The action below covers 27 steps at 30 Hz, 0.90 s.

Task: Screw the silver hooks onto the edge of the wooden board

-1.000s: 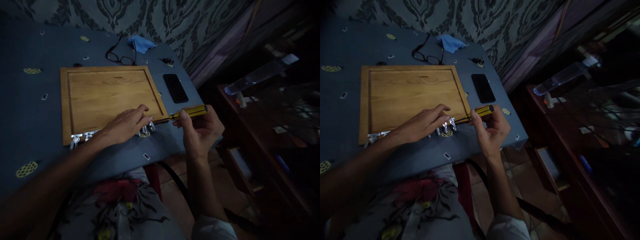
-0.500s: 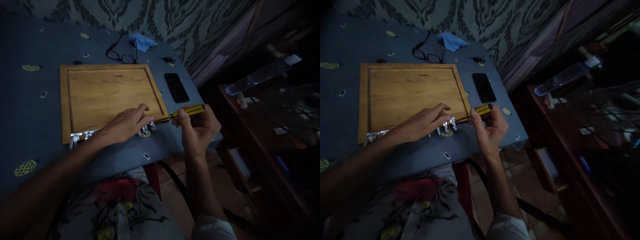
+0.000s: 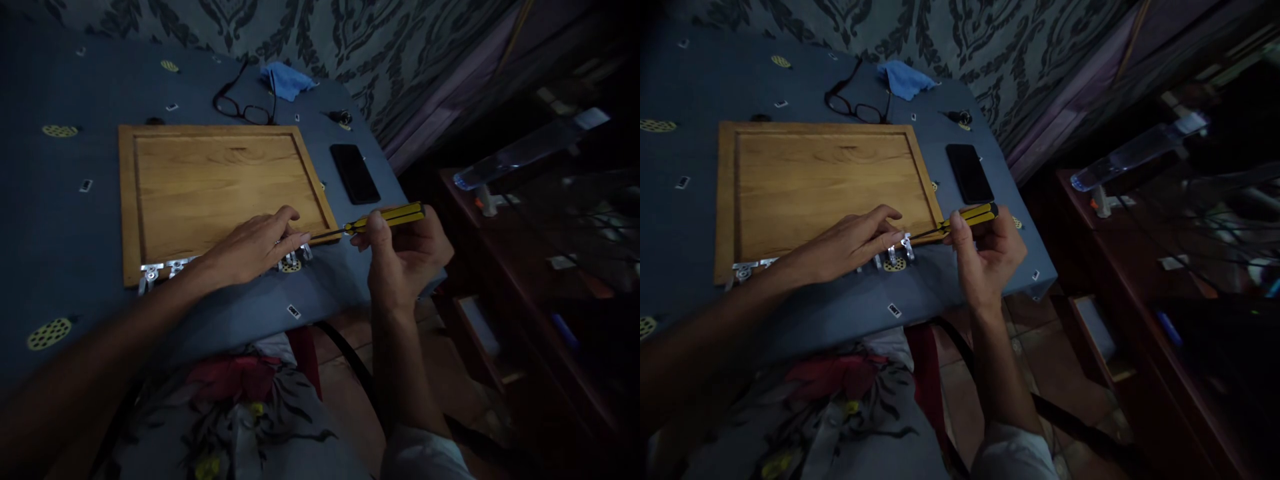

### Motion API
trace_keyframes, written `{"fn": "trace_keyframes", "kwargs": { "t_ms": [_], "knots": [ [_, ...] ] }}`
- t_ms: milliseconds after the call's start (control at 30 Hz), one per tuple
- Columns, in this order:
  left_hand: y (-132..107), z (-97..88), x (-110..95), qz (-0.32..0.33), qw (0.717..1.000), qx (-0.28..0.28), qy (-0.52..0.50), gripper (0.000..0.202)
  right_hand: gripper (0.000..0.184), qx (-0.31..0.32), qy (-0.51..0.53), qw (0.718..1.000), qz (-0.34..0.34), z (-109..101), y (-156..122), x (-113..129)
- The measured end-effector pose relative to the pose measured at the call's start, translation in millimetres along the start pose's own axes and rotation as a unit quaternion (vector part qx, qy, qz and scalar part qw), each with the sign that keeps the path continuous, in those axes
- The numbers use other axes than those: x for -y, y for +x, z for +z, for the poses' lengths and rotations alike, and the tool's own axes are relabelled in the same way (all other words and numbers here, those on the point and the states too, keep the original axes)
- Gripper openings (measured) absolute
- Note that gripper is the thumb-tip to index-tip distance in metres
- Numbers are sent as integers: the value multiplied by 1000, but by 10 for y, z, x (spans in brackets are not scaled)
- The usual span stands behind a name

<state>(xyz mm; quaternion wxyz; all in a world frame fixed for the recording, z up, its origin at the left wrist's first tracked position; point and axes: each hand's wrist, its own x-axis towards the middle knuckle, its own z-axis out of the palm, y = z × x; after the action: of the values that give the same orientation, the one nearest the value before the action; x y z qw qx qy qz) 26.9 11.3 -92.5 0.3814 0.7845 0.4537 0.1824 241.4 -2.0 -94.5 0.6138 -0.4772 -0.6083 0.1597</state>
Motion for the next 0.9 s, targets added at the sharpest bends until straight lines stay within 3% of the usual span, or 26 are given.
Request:
{"fn": "trace_keyframes", "kwargs": {
  "t_ms": [500, 900],
  "knots": [
    [-9, 7, -12, -3, 1000, -7, -12, 40, 31, 70, 0, 998, -1, 40, 140, 7],
    [-20, 12, 3, 1, 1000, -5, -21, 41, 30, 75, -5, 997, -4, 58, 181, -9]
  ]
}}
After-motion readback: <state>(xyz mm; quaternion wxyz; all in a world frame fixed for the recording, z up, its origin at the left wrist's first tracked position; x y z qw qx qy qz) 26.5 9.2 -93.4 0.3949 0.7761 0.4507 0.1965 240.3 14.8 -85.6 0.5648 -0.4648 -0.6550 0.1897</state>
